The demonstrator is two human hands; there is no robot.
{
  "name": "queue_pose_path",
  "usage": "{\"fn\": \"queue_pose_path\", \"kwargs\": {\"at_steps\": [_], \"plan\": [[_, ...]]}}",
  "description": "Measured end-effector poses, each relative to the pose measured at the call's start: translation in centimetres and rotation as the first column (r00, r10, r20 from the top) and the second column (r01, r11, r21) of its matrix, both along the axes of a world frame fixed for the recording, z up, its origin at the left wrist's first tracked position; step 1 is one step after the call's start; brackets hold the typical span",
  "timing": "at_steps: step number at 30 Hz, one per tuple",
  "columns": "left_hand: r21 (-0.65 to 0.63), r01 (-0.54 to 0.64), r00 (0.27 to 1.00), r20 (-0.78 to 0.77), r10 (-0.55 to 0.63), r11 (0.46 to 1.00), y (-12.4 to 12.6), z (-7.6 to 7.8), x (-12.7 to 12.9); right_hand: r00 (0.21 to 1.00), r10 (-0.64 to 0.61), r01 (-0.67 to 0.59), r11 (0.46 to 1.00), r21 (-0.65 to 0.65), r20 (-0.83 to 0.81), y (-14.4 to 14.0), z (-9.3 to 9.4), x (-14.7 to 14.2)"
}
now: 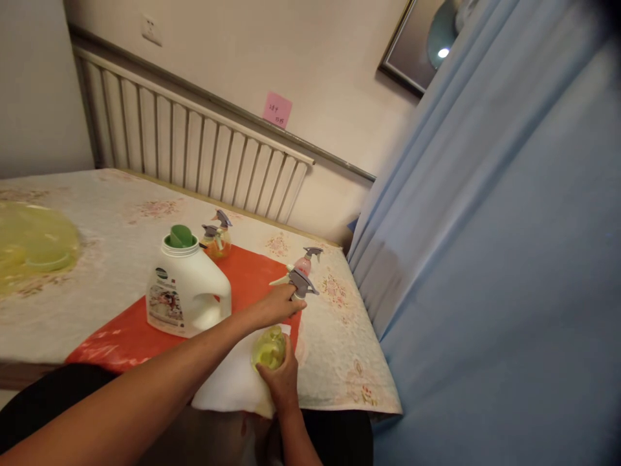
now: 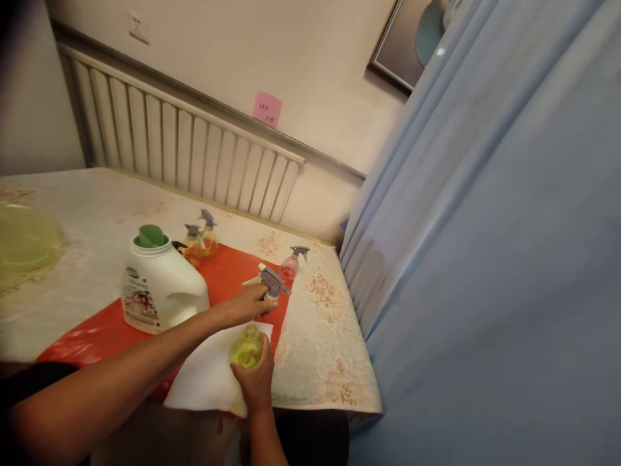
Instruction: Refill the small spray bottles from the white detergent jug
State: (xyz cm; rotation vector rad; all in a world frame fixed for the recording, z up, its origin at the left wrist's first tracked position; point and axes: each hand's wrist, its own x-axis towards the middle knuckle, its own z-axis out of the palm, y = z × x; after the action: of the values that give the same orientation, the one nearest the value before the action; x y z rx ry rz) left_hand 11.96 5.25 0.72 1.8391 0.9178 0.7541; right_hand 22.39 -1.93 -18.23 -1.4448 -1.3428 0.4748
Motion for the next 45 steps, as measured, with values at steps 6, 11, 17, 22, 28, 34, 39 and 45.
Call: {"fn": "queue_pose_path", "kwargs": {"at_steps": [6, 11, 17, 22, 28, 34, 39, 45], "plan": [[0.007, 0.033, 0.998, -0.057, -0.032, 0.999, -0.2, -0.3, -0.2, 1.0, -0.006, 0.006, 1.0, 0.016, 0.015, 0.0, -0.1, 0.0], [-0.007, 0.051, 0.997, -0.062, -0.051, 0.999, -0.1, -0.6, -0.5, 1.0, -0.008, 0.008, 1.0, -0.008, 0.012, 0.0, -0.3, 0.0], [-0.034, 0.07, 0.997, -0.017, -0.07, 0.997, -0.2, -1.3, -1.0, 1.0, 0.009, -0.009, 1.0, -0.021, -0.004, 0.0, -0.5, 0.0], [-0.03, -0.072, 0.992, 0.098, 0.075, 0.997, -0.2, -1.2, -2.4, 1.0, -0.004, 0.005, 0.999, -0.035, 0.008, 0.0, -0.7, 0.2], [-0.124, -0.251, 0.878, 0.388, 0.28, 0.96, -2.3, -1.8, -7.2, 1.0, -0.002, 0.002, 1.0, -0.01, -0.017, -0.2, -0.3, 0.0], [-0.256, -0.212, 0.8, 0.508, 0.318, 0.943, -6.2, -6.2, -12.6, 0.999, -0.005, 0.002, 0.999, -0.054, -0.051, -0.1, -0.5, 0.1], [-0.387, -0.09, 0.882, 0.397, 0.253, 0.918, -8.5, -11.3, -14.4, 0.995, -0.026, 0.017, 0.995, -0.096, -0.092, 0.3, -0.5, 0.3], [-0.417, 0.064, 0.924, 0.369, 0.104, 0.907, -9.6, -14.5, -13.7, 0.975, 0.028, -0.049, 0.995, -0.09, -0.222, 0.5, 0.9, 0.7]]}}
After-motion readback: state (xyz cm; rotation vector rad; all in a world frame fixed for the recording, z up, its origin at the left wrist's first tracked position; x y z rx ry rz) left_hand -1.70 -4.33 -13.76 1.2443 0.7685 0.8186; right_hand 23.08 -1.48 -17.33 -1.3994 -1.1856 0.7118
